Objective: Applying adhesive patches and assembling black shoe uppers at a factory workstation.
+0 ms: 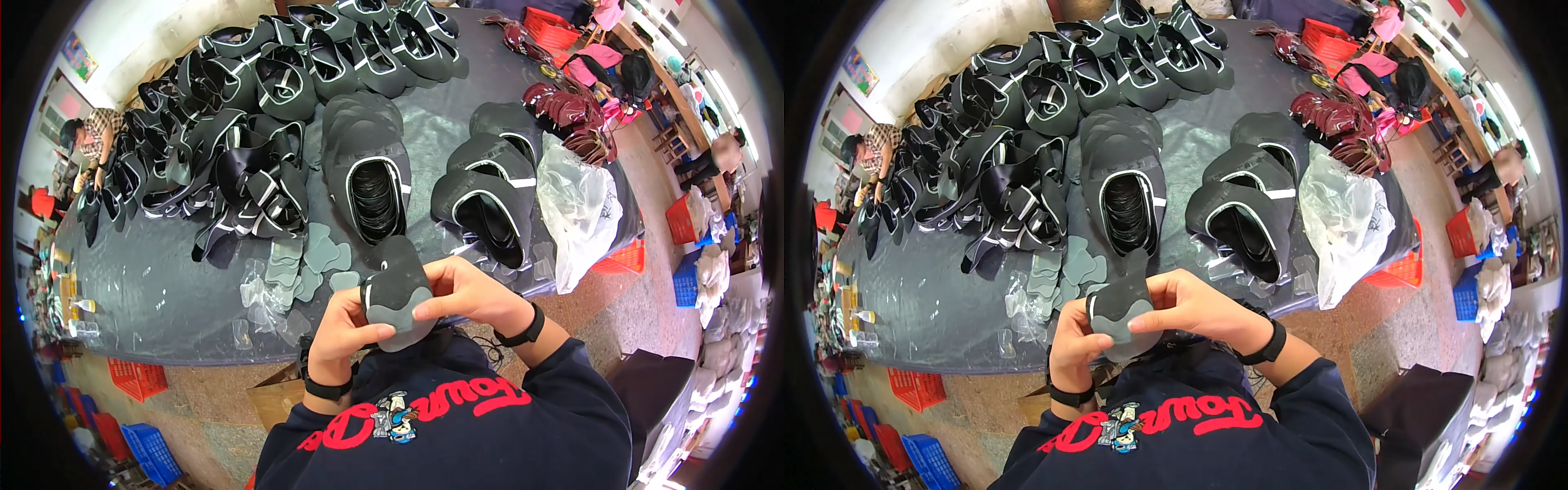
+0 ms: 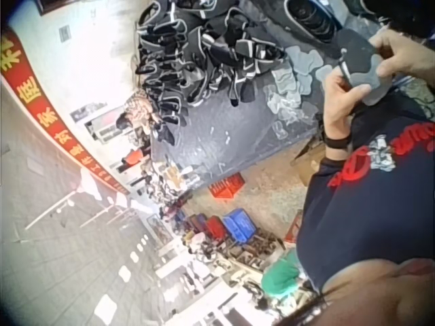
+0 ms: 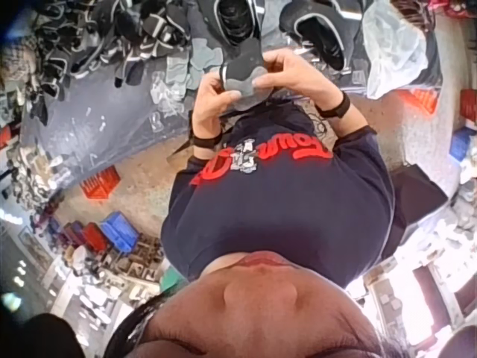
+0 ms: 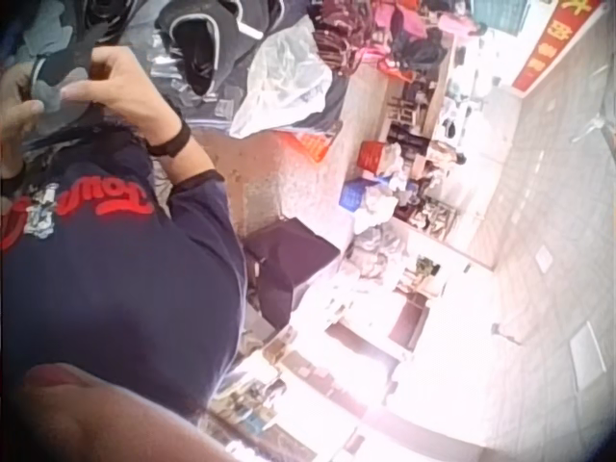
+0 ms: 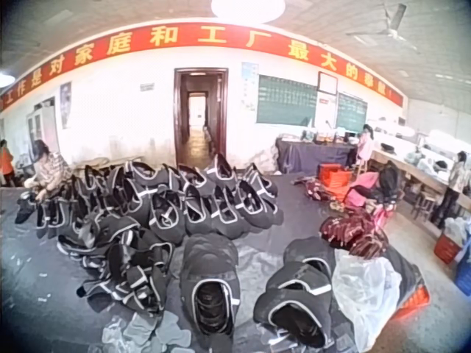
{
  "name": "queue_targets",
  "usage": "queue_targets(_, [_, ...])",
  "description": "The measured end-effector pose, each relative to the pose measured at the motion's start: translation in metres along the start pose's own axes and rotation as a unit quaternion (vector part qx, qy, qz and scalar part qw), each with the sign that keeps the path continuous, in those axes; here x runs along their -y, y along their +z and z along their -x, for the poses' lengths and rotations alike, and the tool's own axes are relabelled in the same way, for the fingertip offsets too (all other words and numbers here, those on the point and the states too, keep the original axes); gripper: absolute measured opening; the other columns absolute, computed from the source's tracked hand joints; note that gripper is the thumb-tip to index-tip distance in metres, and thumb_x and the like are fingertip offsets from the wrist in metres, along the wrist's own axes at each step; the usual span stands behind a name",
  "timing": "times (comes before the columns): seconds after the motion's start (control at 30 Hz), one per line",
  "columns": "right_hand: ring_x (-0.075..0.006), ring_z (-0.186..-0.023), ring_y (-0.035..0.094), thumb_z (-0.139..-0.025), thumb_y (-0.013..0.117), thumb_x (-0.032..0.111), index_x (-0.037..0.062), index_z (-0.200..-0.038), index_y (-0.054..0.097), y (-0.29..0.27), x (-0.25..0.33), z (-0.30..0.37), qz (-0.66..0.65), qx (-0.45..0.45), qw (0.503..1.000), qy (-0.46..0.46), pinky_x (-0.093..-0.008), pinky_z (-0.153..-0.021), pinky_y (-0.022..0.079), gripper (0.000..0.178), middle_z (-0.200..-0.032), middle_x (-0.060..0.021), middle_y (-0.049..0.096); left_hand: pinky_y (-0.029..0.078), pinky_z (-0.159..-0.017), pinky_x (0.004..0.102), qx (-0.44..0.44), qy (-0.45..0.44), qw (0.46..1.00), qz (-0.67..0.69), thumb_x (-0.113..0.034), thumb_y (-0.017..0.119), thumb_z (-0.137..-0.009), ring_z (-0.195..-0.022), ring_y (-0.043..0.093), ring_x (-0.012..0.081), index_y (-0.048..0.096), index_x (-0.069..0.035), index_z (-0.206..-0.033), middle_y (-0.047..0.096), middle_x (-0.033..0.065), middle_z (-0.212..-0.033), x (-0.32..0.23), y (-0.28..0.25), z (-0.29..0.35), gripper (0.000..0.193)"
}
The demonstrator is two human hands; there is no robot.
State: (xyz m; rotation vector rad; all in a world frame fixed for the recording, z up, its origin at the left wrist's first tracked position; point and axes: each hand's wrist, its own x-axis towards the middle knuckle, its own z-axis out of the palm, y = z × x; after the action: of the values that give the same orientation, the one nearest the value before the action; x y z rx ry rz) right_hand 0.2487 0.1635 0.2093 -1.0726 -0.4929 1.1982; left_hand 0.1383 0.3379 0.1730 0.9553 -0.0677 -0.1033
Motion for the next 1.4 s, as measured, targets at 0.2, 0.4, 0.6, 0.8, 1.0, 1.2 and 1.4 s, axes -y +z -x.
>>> queue_targets(0.2, [-0.0071,-0.085,0.054,-0.068,0.073,0.007,-0.0003,-0.099,0.060,0.002,-0.004,-0.003,0.016,0.064,0.998,0.014,-0.0223,-0.076,0.043,0.034,-0.092,-0.0017,0.062,0.046,-0.069,0.0245,-0.023,0.001,1.000,0.017,-0.001,0.064,-0.074,-0.079,0.059,0.0137,0.063,0.007,-0.087,0.064,0.0106,-0.087,0.008,0.002,0.003,0.015])
queue_targets(0.4, [-0.0099,-0.085,0.055,-0.074,0.067,0.007,-0.0018,-0.098,0.060,0.006,-0.016,-0.004,-0.098,0.066,0.993,0.007,-0.0239,-0.077,0.044,0.027,-0.093,-0.0037,0.062,0.047,-0.066,0.0272,-0.071,0.132,0.982,0.116,-0.007,0.062,-0.074,-0.075,0.061,0.0183,0.064,0.008,-0.085,0.065,0.0151,-0.086,0.023,0.024,-0.002,0.019])
queue_targets(0.6, [-0.0111,-0.080,0.056,-0.077,0.062,0.007,-0.0018,-0.095,0.061,0.006,-0.022,-0.003,-0.239,0.047,0.970,-0.014,-0.0252,-0.074,0.043,0.021,-0.089,-0.0043,0.061,0.047,-0.066,0.0265,-0.076,0.081,0.983,0.145,-0.011,0.060,-0.074,-0.073,0.061,0.0177,0.063,0.008,-0.084,0.065,0.0145,-0.084,0.020,0.029,0.000,0.022])
queue_targets(0.8, [-0.0110,-0.087,0.055,-0.075,0.063,0.006,-0.0006,-0.100,0.058,0.009,-0.009,0.001,-0.225,0.004,0.974,0.030,-0.0257,-0.078,0.042,0.026,-0.091,-0.0030,0.060,0.046,-0.058,0.0222,-0.073,0.052,0.994,0.063,-0.013,0.068,-0.072,-0.067,0.059,0.0110,0.064,0.007,-0.082,0.065,0.0087,-0.078,0.010,0.024,0.002,0.023])
queue_targets(1.0, [-0.0094,-0.084,0.055,-0.068,0.071,0.011,0.0010,-0.098,0.058,0.007,-0.010,-0.001,-0.036,0.063,0.997,-0.024,-0.0239,-0.075,0.043,0.034,-0.091,-0.0021,0.060,0.044,-0.056,0.0226,-0.069,0.085,0.994,-0.010,-0.002,0.064,-0.074,-0.065,0.058,0.0104,0.064,0.007,-0.080,0.065,0.0096,-0.076,0.009,0.031,0.004,0.011])
queue_targets(1.2, [-0.0106,-0.081,0.057,-0.072,0.066,0.011,-0.0002,-0.095,0.059,0.009,-0.020,-0.001,-0.206,0.059,0.977,0.000,-0.0239,-0.073,0.044,0.027,-0.089,-0.0036,0.061,0.046,-0.063,0.0242,-0.045,0.113,0.987,0.104,-0.006,0.060,-0.077,-0.071,0.060,0.0142,0.062,0.010,-0.084,0.064,0.0133,-0.081,0.025,0.035,0.003,0.018])
queue_targets(1.4, [-0.0093,-0.081,0.056,-0.071,0.069,0.015,-0.0008,-0.096,0.060,-0.003,-0.013,-0.002,-0.109,0.048,0.993,0.001,-0.0230,-0.073,0.044,0.030,-0.089,-0.0034,0.061,0.040,-0.056,0.0206,-0.133,0.068,0.988,0.030,-0.002,0.054,-0.083,-0.063,0.051,0.0069,0.062,0.008,-0.084,0.060,0.0033,-0.073,0.010,0.038,0.001,0.014])
